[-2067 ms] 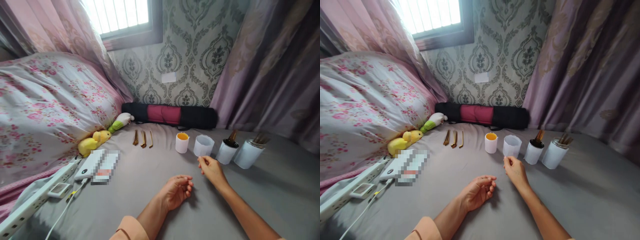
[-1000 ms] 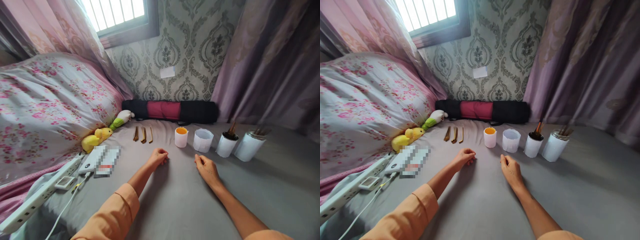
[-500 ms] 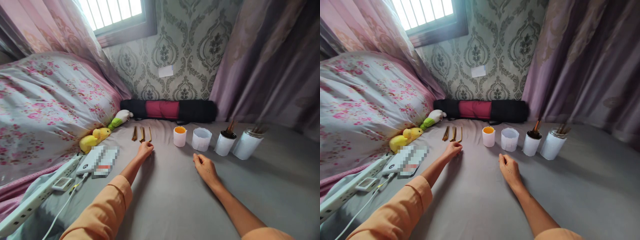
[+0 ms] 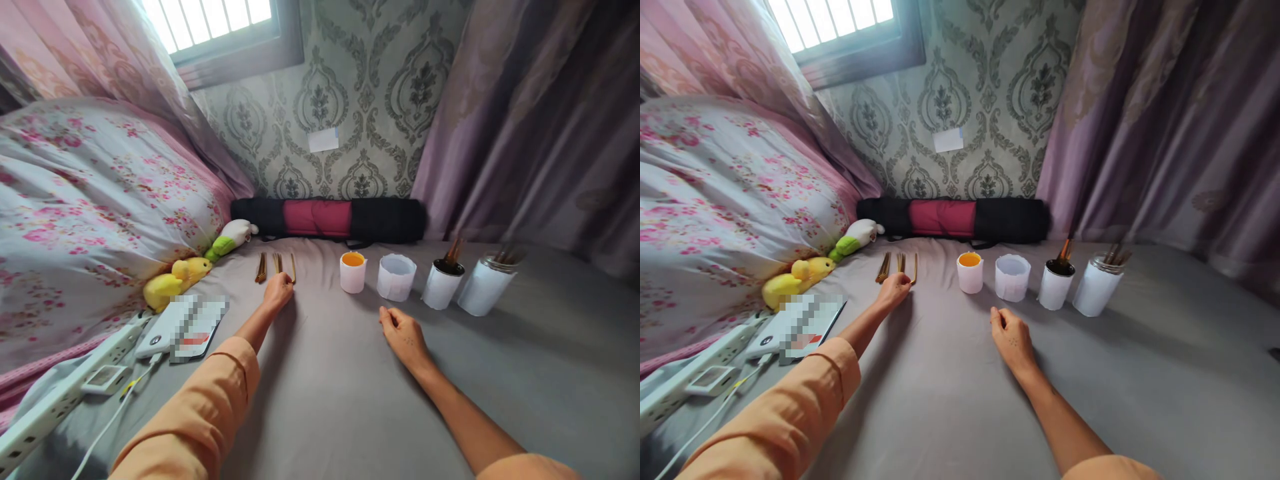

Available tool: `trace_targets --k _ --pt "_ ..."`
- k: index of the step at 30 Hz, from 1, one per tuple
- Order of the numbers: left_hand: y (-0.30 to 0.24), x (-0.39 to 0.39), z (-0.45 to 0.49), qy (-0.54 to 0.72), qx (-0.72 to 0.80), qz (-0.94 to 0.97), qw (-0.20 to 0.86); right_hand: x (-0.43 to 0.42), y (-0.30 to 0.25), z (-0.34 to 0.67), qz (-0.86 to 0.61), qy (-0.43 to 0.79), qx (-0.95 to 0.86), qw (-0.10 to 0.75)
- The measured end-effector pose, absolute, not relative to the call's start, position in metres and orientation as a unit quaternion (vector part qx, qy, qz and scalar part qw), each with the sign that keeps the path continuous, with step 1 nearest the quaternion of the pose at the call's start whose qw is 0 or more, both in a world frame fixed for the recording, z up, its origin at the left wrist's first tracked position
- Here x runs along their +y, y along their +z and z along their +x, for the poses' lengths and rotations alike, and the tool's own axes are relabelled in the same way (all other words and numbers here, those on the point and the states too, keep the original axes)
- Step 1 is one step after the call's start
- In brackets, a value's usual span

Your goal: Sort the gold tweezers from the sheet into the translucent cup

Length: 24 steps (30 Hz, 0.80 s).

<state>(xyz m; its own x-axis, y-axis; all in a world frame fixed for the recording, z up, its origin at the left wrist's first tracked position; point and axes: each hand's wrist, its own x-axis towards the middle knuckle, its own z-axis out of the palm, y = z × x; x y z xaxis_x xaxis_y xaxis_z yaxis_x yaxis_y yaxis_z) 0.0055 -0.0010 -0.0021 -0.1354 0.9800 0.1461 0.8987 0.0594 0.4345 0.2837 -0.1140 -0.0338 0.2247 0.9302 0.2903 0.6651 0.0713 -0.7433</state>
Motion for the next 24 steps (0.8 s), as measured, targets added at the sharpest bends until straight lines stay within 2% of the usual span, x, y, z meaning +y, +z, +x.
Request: trace_targets --k 24 --pt "-0.018 0.026 0.012 0.169 0.738 0.650 0.059 -0.113 -0.034 0.283 -0.664 0.164 -0.602 0.412"
